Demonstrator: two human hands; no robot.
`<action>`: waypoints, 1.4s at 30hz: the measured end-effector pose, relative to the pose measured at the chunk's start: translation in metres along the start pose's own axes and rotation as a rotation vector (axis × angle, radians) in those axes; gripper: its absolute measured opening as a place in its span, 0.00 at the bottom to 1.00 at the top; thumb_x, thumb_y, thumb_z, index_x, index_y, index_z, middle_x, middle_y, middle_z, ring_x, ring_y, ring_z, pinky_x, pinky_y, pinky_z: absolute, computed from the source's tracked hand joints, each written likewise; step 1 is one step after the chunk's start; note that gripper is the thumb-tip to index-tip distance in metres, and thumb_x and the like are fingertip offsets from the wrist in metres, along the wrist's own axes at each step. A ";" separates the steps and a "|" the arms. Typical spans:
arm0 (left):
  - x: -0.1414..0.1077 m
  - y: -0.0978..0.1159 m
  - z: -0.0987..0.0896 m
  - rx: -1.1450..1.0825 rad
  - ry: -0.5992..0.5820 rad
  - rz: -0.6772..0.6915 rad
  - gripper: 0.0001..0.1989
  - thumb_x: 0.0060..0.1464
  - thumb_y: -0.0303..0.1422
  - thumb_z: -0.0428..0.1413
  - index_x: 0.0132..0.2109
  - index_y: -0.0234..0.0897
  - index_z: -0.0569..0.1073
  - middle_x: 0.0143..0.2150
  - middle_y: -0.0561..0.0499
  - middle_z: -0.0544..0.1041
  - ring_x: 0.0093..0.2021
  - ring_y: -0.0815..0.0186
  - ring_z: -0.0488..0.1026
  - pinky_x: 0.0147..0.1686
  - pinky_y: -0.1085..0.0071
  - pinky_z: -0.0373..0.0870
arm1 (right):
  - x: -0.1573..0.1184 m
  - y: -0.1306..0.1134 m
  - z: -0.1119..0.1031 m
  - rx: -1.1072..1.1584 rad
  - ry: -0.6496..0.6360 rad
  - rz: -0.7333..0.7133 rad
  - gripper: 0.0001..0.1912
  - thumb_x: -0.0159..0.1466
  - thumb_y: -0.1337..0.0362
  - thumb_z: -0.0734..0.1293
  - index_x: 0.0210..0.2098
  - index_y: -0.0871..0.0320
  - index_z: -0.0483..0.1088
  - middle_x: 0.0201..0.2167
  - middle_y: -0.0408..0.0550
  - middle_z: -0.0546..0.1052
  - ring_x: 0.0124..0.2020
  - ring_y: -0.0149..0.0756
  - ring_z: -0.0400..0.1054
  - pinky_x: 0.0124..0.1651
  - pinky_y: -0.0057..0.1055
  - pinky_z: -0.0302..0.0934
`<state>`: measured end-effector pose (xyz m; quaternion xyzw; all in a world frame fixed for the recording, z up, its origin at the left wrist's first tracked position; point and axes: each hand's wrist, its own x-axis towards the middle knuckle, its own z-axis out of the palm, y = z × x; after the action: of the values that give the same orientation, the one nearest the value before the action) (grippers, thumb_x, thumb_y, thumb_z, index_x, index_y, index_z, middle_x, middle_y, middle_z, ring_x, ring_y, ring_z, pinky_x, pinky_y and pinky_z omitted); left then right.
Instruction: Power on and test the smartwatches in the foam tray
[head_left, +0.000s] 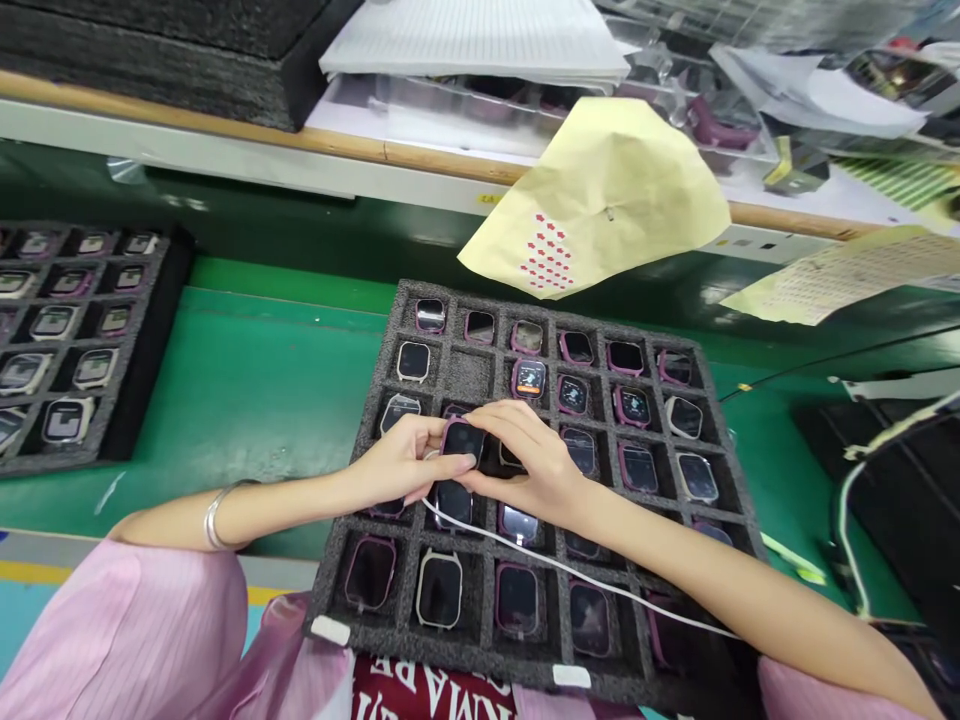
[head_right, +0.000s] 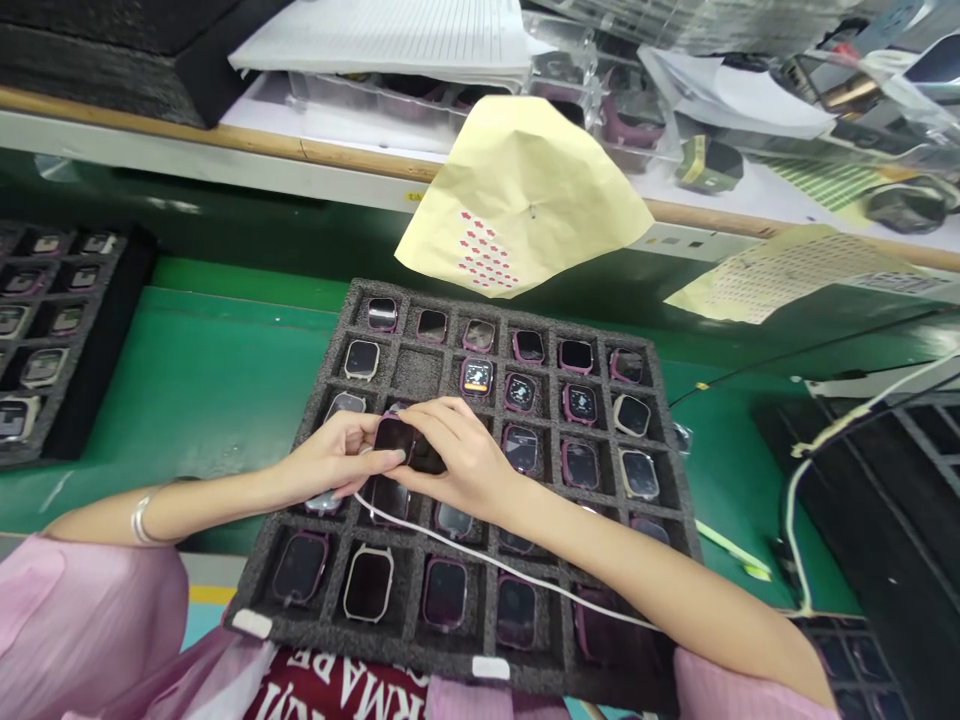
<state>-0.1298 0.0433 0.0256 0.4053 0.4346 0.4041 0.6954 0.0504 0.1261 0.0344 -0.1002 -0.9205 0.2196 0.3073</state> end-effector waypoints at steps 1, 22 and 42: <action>0.000 0.000 0.000 -0.002 -0.007 -0.002 0.17 0.53 0.42 0.60 0.39 0.30 0.70 0.24 0.58 0.66 0.12 0.80 0.55 0.10 0.81 0.50 | 0.000 0.000 0.000 0.017 -0.002 0.011 0.23 0.62 0.62 0.71 0.55 0.59 0.65 0.41 0.56 0.77 0.43 0.46 0.73 0.45 0.44 0.69; 0.001 -0.001 0.002 0.073 0.009 0.016 0.15 0.55 0.42 0.59 0.39 0.32 0.70 0.25 0.57 0.68 0.20 0.75 0.63 0.19 0.77 0.61 | -0.002 0.003 -0.004 0.009 -0.028 -0.010 0.24 0.61 0.60 0.72 0.54 0.61 0.66 0.42 0.57 0.76 0.43 0.45 0.71 0.46 0.45 0.67; -0.037 -0.006 -0.015 0.075 -0.028 0.005 0.15 0.56 0.38 0.58 0.44 0.33 0.66 0.37 0.52 0.72 0.18 0.80 0.60 0.17 0.78 0.56 | 0.100 0.035 0.010 -0.355 -0.409 0.136 0.16 0.60 0.60 0.73 0.43 0.64 0.73 0.47 0.60 0.70 0.48 0.52 0.66 0.46 0.47 0.62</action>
<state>-0.1531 0.0110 0.0261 0.4377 0.4388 0.3836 0.6846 -0.0332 0.1858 0.0630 -0.1673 -0.9787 0.0908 0.0772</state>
